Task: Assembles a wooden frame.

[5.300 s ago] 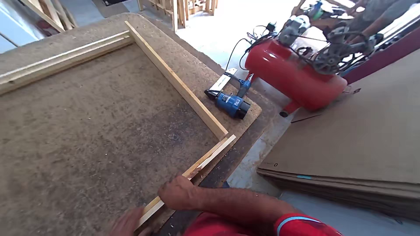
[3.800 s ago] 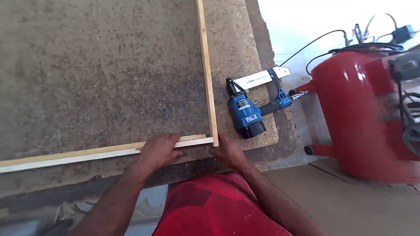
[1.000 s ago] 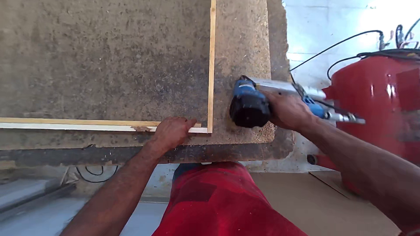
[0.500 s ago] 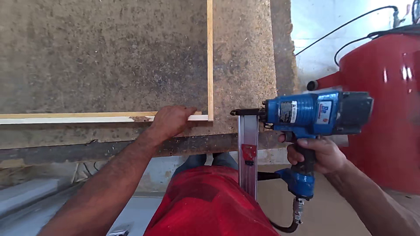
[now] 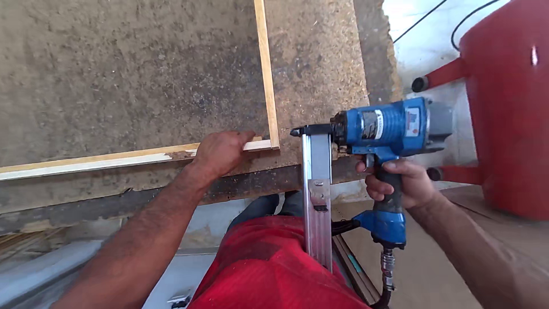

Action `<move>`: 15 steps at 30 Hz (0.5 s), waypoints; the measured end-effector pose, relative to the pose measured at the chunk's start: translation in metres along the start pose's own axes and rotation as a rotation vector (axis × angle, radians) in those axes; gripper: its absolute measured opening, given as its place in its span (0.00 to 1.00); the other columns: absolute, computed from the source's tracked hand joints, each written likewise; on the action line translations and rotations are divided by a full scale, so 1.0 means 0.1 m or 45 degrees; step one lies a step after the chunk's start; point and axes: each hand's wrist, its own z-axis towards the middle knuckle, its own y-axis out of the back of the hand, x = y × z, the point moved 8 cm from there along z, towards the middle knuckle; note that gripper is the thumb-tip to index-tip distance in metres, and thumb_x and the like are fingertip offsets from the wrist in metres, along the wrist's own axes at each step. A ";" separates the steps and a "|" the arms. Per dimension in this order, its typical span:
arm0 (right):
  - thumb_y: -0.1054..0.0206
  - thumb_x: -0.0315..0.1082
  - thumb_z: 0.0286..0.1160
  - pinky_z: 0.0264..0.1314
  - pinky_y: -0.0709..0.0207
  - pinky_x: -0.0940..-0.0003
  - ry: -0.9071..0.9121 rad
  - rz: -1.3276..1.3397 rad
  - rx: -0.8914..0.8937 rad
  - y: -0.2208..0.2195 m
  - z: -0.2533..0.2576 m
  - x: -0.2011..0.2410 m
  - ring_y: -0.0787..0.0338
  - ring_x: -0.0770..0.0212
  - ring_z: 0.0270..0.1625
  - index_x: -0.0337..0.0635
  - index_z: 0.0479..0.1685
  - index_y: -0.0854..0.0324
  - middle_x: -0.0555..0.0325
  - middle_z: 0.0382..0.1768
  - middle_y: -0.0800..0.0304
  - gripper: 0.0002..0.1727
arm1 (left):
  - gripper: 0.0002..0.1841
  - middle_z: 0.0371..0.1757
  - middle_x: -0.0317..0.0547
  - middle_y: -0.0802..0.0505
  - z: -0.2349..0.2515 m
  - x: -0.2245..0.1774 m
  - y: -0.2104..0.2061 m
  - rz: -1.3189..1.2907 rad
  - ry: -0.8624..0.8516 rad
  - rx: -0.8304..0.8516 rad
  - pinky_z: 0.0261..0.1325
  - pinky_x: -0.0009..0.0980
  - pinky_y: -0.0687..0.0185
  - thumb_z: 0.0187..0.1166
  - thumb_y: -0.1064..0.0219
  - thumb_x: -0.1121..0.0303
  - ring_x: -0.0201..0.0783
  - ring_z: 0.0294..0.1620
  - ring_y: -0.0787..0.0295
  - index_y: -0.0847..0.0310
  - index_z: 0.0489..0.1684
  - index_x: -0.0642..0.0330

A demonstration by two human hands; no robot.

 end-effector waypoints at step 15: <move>0.37 0.43 0.79 0.24 0.14 0.71 -0.107 0.030 -0.053 0.02 0.13 -0.19 0.12 0.65 0.22 0.45 0.71 0.20 0.43 0.55 0.09 0.23 | 0.23 0.51 0.53 0.06 -0.02 -0.01 -0.01 0.037 -0.049 -0.034 0.45 0.61 0.13 0.81 0.30 0.59 0.59 0.50 0.06 0.20 0.76 0.43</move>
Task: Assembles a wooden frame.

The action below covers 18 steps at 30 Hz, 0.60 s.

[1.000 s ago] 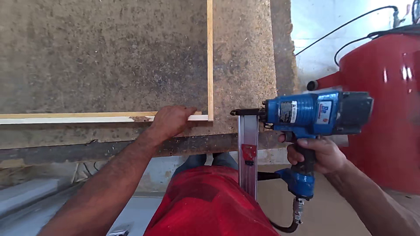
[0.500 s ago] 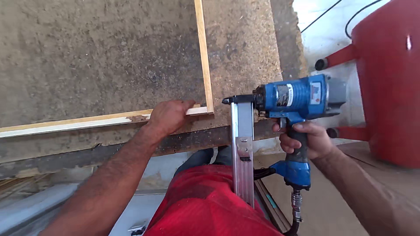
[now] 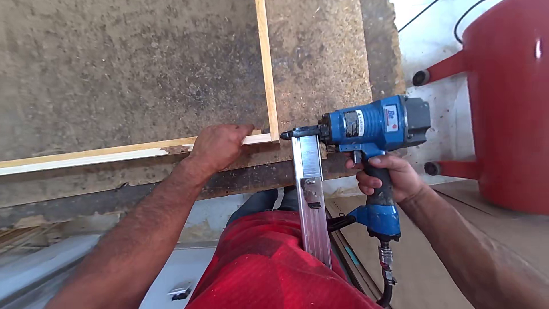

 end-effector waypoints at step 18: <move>0.37 0.41 0.80 0.25 0.13 0.70 0.017 0.007 0.007 -0.03 0.00 0.00 0.11 0.63 0.23 0.44 0.71 0.20 0.41 0.56 0.09 0.22 | 0.24 0.49 0.54 0.05 0.00 -0.01 0.02 0.003 -0.010 0.009 0.42 0.62 0.13 0.80 0.29 0.59 0.59 0.47 0.05 0.21 0.76 0.43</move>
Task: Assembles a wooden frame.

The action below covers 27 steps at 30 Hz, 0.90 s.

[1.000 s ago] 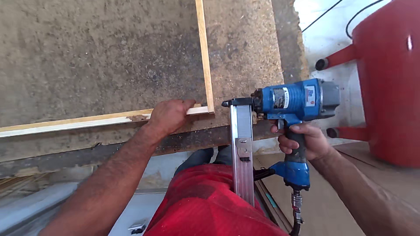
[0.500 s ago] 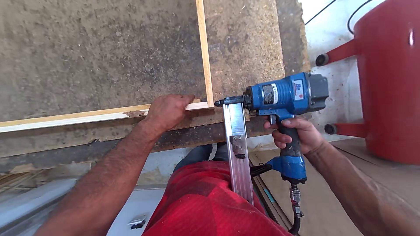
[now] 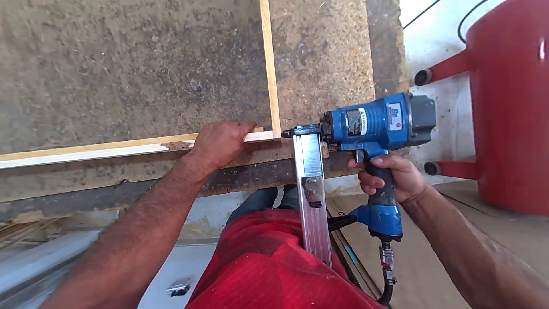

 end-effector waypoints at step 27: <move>0.36 0.42 0.78 0.23 0.15 0.73 0.170 -0.011 -0.339 0.44 -0.36 -0.26 0.12 0.66 0.25 0.45 0.68 0.18 0.46 0.56 0.09 0.22 | 0.23 0.48 0.53 0.06 0.00 -0.42 0.14 -0.108 -0.309 -0.463 0.42 0.53 0.12 0.89 0.44 0.47 0.54 0.45 0.06 0.14 0.43 0.60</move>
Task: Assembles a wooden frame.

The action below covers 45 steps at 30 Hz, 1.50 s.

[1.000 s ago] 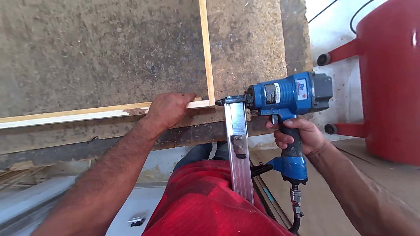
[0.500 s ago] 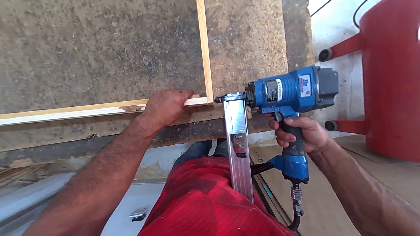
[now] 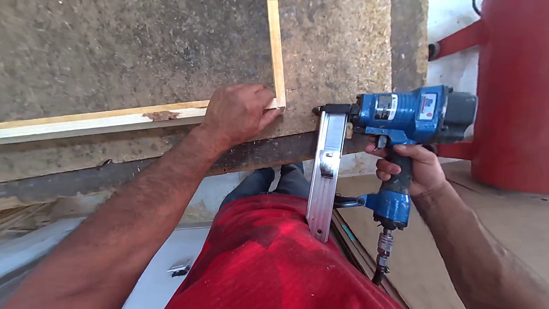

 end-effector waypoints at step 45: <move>0.39 0.42 0.79 0.25 0.14 0.72 -0.173 0.030 0.357 -0.11 0.68 -0.22 0.11 0.64 0.24 0.43 0.74 0.24 0.44 0.55 0.07 0.25 | 0.20 0.44 0.60 0.06 -0.36 0.74 -0.02 0.122 0.550 0.552 0.44 0.73 0.20 0.76 0.25 0.52 0.68 0.46 0.08 0.14 0.63 0.48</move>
